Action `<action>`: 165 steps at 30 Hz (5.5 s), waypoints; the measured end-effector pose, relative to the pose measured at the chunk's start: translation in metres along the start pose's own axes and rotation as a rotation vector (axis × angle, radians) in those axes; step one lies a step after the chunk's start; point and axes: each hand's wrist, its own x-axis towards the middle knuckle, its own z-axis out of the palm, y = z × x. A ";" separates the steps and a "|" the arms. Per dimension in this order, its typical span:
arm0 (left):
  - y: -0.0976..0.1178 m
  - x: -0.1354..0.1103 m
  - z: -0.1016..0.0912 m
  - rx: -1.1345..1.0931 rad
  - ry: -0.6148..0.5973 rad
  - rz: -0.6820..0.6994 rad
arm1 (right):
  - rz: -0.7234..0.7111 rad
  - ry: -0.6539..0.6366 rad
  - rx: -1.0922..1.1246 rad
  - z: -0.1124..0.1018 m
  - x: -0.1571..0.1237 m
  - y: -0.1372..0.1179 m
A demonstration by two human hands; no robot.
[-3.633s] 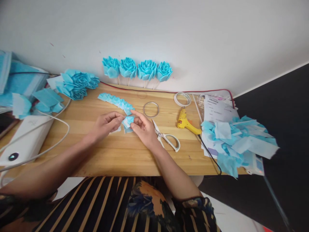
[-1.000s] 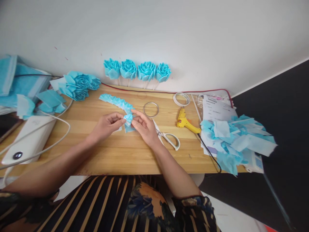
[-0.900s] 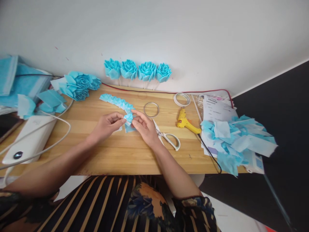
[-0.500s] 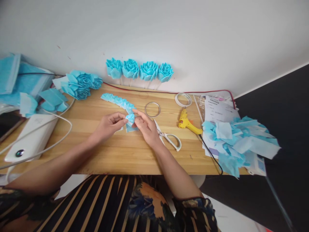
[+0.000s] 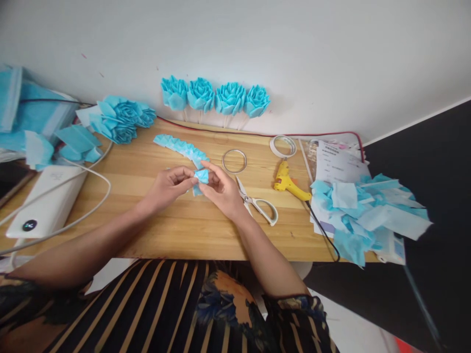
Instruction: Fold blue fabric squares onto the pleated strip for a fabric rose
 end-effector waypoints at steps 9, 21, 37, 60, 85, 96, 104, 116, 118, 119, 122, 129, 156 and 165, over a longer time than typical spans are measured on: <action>0.002 -0.001 0.002 0.055 -0.011 0.018 | -0.095 0.044 -0.093 0.000 0.002 0.007; 0.006 0.000 -0.002 -0.068 -0.089 -0.090 | -0.102 0.028 -0.125 -0.002 0.001 0.006; 0.005 0.001 -0.007 -0.094 -0.070 -0.075 | -0.017 0.060 -0.057 -0.004 0.001 0.002; 0.009 0.002 -0.009 -0.002 -0.065 -0.046 | -0.037 -0.051 -0.042 -0.005 0.000 0.000; 0.005 -0.001 -0.001 0.129 -0.083 0.032 | -0.065 -0.058 -0.053 -0.005 0.001 0.007; 0.007 0.000 -0.007 -0.167 -0.220 -0.164 | -0.058 -0.055 -0.117 -0.005 -0.002 0.000; 0.006 0.002 -0.008 -0.189 -0.192 -0.181 | -0.047 -0.121 0.022 -0.006 -0.002 0.001; 0.000 0.002 -0.001 0.067 -0.092 0.010 | -0.013 -0.042 -0.058 -0.006 0.001 0.000; -0.001 0.001 0.001 0.111 -0.069 0.035 | -0.031 -0.040 -0.096 -0.006 0.002 0.001; -0.001 0.000 0.001 0.125 -0.061 0.043 | -0.044 -0.041 -0.111 -0.006 0.002 0.002; 0.001 -0.001 0.002 0.148 -0.047 0.061 | -0.085 -0.043 -0.122 -0.007 0.002 0.002; 0.004 0.002 -0.006 0.129 -0.079 0.076 | -0.093 -0.099 -0.137 -0.012 0.003 -0.002; 0.001 0.010 -0.010 0.071 -0.058 0.054 | -0.073 -0.040 -0.076 -0.025 0.010 0.006; -0.003 0.008 -0.004 0.194 -0.077 0.084 | -0.086 -0.035 -0.154 -0.016 0.010 0.005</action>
